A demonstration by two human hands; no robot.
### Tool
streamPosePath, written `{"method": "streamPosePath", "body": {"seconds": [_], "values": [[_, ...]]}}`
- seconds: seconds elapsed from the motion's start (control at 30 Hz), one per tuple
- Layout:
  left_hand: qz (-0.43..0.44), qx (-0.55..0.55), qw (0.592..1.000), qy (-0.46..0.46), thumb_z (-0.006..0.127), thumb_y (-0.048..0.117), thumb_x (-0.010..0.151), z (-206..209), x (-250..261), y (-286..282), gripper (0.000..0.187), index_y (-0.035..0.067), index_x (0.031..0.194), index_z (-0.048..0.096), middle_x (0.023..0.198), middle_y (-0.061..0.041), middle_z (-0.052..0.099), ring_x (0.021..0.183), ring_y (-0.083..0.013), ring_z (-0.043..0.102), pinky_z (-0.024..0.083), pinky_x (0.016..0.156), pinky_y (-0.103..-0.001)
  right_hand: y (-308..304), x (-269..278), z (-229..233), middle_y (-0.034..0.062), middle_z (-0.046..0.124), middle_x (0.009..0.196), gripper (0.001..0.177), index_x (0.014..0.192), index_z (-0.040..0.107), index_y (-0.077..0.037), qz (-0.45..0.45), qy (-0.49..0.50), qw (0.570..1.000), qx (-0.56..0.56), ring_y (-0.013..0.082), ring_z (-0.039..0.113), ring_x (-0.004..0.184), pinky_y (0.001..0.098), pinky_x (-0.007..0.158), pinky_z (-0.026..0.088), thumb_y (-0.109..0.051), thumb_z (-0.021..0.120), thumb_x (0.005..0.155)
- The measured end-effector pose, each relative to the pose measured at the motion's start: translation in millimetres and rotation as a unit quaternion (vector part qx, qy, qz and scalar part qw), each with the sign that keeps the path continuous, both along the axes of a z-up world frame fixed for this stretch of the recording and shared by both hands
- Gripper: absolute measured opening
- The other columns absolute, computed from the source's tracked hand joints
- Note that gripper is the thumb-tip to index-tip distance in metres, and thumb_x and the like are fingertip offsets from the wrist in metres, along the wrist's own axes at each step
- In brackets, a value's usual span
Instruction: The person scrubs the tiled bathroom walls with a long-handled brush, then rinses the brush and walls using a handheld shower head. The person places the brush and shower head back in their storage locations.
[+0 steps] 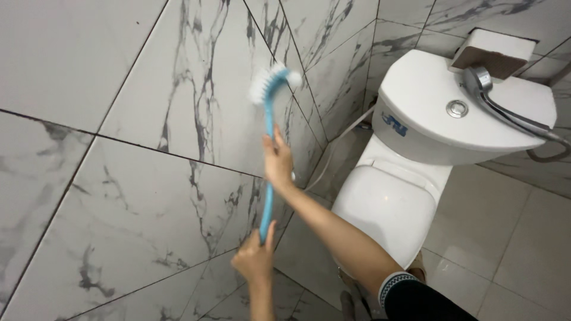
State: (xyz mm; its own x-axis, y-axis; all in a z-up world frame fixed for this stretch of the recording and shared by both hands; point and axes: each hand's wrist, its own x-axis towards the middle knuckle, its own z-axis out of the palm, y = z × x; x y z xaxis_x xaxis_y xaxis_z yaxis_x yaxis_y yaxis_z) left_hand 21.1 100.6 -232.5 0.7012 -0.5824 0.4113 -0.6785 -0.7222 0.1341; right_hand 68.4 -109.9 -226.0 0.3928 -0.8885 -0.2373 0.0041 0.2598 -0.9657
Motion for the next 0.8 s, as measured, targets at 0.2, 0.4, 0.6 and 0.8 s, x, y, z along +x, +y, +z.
{"method": "streamPosePath", "body": {"seconds": [0.2,0.4,0.6,0.8], "values": [[0.026,0.046,0.998,0.018,0.069,0.065,0.080,-32,0,-25,0.052,0.017,0.060,0.072,0.047,-0.011,0.060,0.040,-0.0350,0.060,0.043,0.037,-0.045,-13,9,-112,-0.0012,0.048,0.061,0.054,0.152,0.052,-0.014,-0.067,0.030,0.990,0.117,0.0114,0.046,0.037,0.0331,0.033,0.040,-0.031,0.058,0.101],[0.001,-0.017,0.999,0.039,0.075,0.056,0.084,29,8,-33,0.047,0.017,0.059,0.069,0.050,-0.005,0.063,0.039,-0.0286,0.058,0.041,0.039,-0.042,-27,7,-17,-0.0007,0.046,0.056,0.057,0.156,0.042,-0.021,-0.051,-0.004,0.990,0.130,0.0117,0.044,0.035,0.0327,0.034,0.041,-0.032,0.056,0.102],[-0.033,-0.076,0.996,-0.032,0.082,0.045,0.083,73,8,-45,0.040,0.011,0.065,0.069,0.045,-0.005,0.053,0.034,-0.0242,0.047,0.036,0.039,-0.039,-40,-1,91,-0.0032,0.040,0.053,0.058,0.157,0.041,-0.019,-0.012,-0.127,0.990,0.065,0.0091,0.040,0.034,0.0305,0.030,0.037,-0.031,0.056,0.103],[-0.010,-0.037,0.999,0.015,0.082,0.046,0.083,28,8,-64,0.047,0.011,0.056,0.065,0.046,-0.006,0.056,0.034,-0.0260,0.049,0.037,0.038,-0.040,-59,2,45,-0.0043,0.040,0.055,0.057,0.157,0.043,-0.020,-0.020,-0.061,0.997,0.039,0.0083,0.040,0.036,0.0300,0.032,0.038,-0.032,0.056,0.103]]}}
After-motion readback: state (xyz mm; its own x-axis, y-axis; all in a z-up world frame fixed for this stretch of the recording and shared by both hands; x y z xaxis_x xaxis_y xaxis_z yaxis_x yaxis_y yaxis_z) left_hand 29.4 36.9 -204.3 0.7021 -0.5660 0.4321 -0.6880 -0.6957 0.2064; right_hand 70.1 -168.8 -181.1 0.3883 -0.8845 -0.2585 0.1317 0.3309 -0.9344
